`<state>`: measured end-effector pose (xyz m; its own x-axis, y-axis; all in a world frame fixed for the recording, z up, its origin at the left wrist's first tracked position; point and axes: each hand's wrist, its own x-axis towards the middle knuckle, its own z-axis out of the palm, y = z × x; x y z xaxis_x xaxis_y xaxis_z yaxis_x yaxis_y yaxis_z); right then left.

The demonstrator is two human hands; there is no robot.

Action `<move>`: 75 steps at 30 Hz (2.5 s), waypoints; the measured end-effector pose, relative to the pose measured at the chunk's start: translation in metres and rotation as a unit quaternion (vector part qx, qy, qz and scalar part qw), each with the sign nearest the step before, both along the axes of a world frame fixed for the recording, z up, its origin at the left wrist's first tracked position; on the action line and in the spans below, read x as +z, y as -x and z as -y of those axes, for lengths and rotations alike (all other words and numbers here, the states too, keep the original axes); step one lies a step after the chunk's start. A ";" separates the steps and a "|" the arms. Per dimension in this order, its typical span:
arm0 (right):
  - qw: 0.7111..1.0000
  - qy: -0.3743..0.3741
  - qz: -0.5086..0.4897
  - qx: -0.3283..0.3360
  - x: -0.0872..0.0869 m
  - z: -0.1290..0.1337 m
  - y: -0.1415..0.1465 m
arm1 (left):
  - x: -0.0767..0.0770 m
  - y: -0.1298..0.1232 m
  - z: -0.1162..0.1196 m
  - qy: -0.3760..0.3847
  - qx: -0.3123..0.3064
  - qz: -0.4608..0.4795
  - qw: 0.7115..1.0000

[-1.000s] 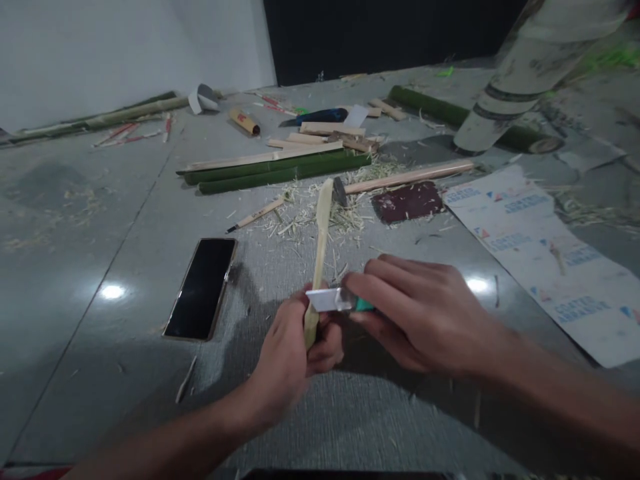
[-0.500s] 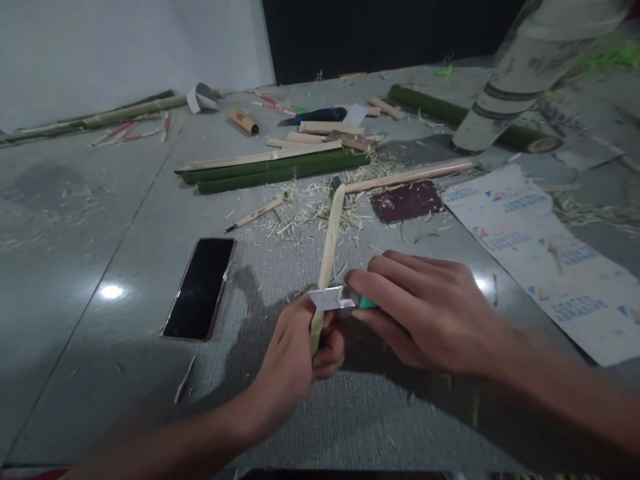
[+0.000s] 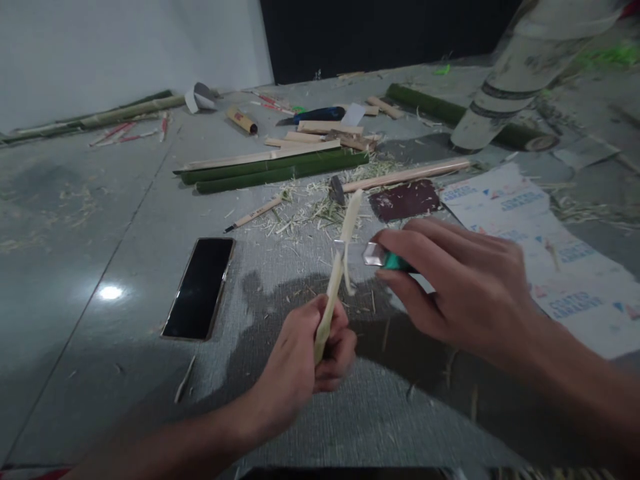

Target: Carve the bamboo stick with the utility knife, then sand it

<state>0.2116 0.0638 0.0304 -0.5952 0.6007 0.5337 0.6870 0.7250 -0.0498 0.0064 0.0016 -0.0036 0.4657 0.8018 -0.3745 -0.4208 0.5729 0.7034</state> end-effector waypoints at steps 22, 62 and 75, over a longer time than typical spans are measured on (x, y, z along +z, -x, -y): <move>0.986 0.072 -0.051 0.142 -0.006 -0.004 -0.001 | -0.003 -0.002 -0.007 -0.012 0.064 -0.001 0.998; 0.994 0.069 -0.081 0.029 -0.010 -0.008 -0.006 | 0.003 0.015 -0.014 -0.012 -0.020 0.094 0.995; 0.995 0.055 -0.074 0.024 -0.010 -0.007 -0.008 | 0.007 0.015 -0.014 -0.007 -0.023 0.075 0.997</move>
